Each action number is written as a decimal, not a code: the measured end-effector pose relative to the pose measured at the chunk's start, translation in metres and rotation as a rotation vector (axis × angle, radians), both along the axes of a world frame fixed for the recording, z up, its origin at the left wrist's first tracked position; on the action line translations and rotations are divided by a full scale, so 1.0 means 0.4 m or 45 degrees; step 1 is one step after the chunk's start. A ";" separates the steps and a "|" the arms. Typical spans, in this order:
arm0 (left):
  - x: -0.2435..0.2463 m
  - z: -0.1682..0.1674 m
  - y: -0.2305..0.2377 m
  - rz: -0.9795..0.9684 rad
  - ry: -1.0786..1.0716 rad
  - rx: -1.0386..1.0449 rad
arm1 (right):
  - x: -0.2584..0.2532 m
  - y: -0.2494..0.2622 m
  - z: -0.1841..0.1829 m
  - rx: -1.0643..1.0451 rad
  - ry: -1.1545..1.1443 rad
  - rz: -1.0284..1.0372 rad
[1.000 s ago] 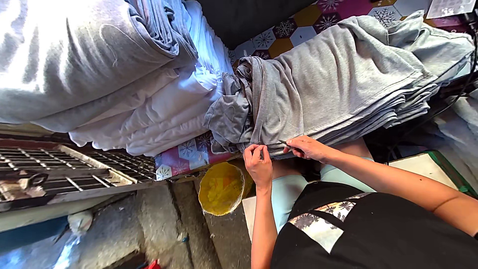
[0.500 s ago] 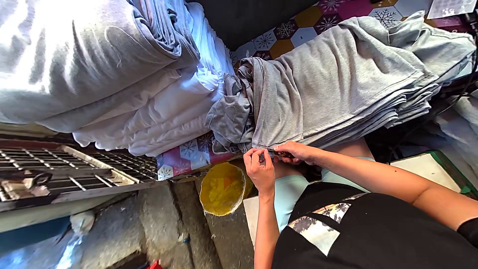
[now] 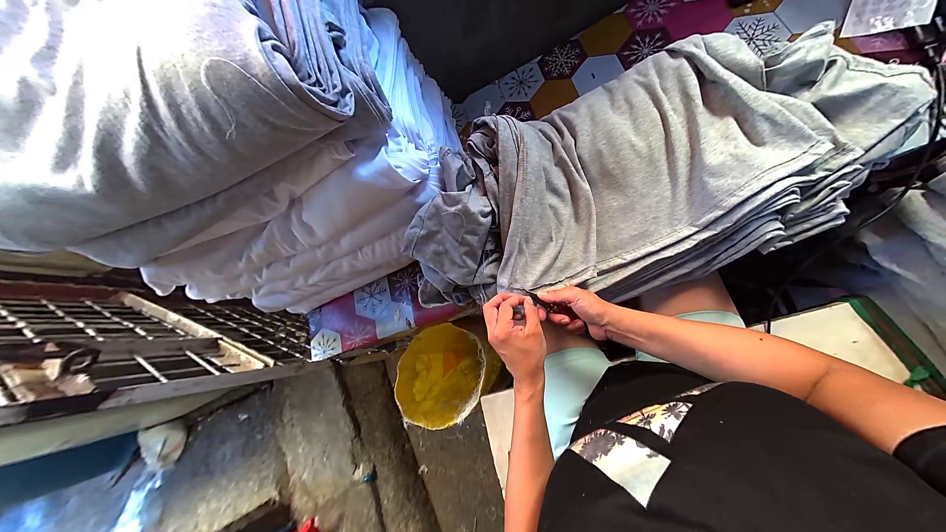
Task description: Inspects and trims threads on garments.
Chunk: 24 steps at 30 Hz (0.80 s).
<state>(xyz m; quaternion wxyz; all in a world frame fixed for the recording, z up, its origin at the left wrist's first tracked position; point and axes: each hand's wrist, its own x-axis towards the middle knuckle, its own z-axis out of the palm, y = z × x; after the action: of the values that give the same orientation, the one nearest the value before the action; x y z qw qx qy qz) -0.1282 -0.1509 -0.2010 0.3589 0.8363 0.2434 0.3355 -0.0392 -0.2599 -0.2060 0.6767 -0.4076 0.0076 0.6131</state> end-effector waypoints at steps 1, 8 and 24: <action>-0.002 -0.002 0.001 -0.004 -0.007 -0.003 | -0.001 -0.001 0.002 -0.010 -0.011 -0.010; -0.102 0.052 0.091 0.209 0.678 -0.045 | 0.005 -0.070 0.025 -0.069 -0.441 0.116; 0.022 0.106 -0.022 0.124 -0.396 -1.691 | 0.052 -0.018 0.031 -0.168 -2.215 -0.228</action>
<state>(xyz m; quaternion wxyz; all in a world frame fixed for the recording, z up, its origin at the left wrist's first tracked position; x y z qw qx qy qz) -0.1193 -0.1596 -0.1586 0.8112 0.3689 0.3806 0.2471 -0.0183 -0.2670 -0.1935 0.4632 -0.7667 -0.4437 0.0278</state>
